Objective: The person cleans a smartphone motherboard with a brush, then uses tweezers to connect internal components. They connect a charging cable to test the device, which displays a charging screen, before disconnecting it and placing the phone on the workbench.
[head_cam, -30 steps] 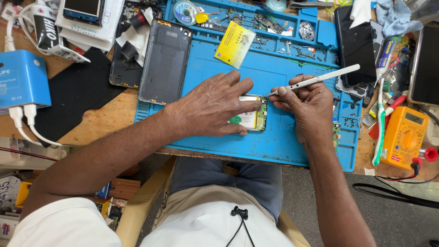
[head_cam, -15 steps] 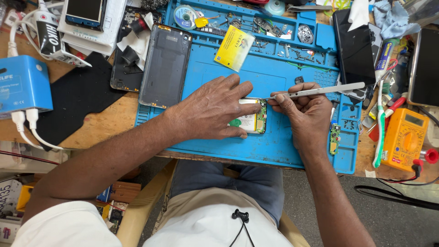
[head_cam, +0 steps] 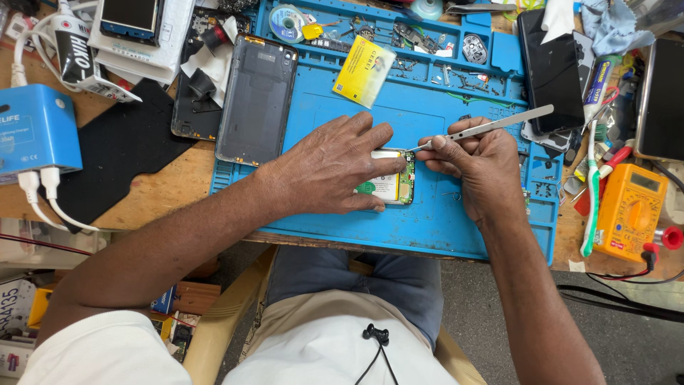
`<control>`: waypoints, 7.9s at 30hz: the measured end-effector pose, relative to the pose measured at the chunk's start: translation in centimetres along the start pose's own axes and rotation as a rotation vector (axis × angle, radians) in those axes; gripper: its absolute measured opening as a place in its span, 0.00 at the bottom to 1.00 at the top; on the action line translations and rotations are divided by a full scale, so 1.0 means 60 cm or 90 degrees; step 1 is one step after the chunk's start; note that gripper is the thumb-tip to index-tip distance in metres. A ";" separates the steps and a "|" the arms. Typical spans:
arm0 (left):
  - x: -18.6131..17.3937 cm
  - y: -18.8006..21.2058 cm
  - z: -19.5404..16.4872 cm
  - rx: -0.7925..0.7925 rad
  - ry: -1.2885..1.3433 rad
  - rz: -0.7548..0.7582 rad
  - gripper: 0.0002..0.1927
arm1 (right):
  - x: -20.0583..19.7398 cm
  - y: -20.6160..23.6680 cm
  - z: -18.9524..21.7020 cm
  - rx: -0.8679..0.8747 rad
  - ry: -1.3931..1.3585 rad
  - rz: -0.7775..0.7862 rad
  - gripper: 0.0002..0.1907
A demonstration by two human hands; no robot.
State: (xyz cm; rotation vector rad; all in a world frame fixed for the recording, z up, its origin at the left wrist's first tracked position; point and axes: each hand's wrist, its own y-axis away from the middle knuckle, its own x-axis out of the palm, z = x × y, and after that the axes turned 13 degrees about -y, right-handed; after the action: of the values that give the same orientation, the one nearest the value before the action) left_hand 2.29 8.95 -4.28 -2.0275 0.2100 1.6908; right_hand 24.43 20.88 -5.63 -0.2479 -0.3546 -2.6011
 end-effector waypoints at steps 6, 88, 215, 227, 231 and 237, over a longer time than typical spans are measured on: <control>-0.002 0.001 0.001 0.004 -0.003 0.004 0.33 | 0.002 0.001 -0.002 -0.010 -0.001 -0.006 0.11; 0.003 -0.007 0.005 -0.001 -0.013 0.041 0.44 | 0.000 0.043 -0.042 -0.219 0.184 0.011 0.09; 0.014 -0.004 0.013 -0.008 0.005 0.024 0.48 | 0.006 0.036 -0.039 -0.194 0.184 -0.010 0.11; -0.001 -0.003 0.009 -0.018 0.022 0.002 0.43 | 0.005 0.037 -0.028 -0.186 0.087 -0.006 0.14; -0.008 -0.006 0.005 -0.063 -0.006 0.042 0.39 | -0.027 0.047 0.014 -0.145 0.161 -0.021 0.24; -0.003 -0.020 0.001 -0.100 0.039 0.038 0.42 | -0.055 0.077 0.065 0.008 0.569 -0.081 0.26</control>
State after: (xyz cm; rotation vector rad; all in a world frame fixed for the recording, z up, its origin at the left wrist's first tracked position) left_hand 2.69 9.99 -3.83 -2.2096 0.1636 1.7311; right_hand 30.01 19.67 -1.76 0.9392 -0.0580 -2.5220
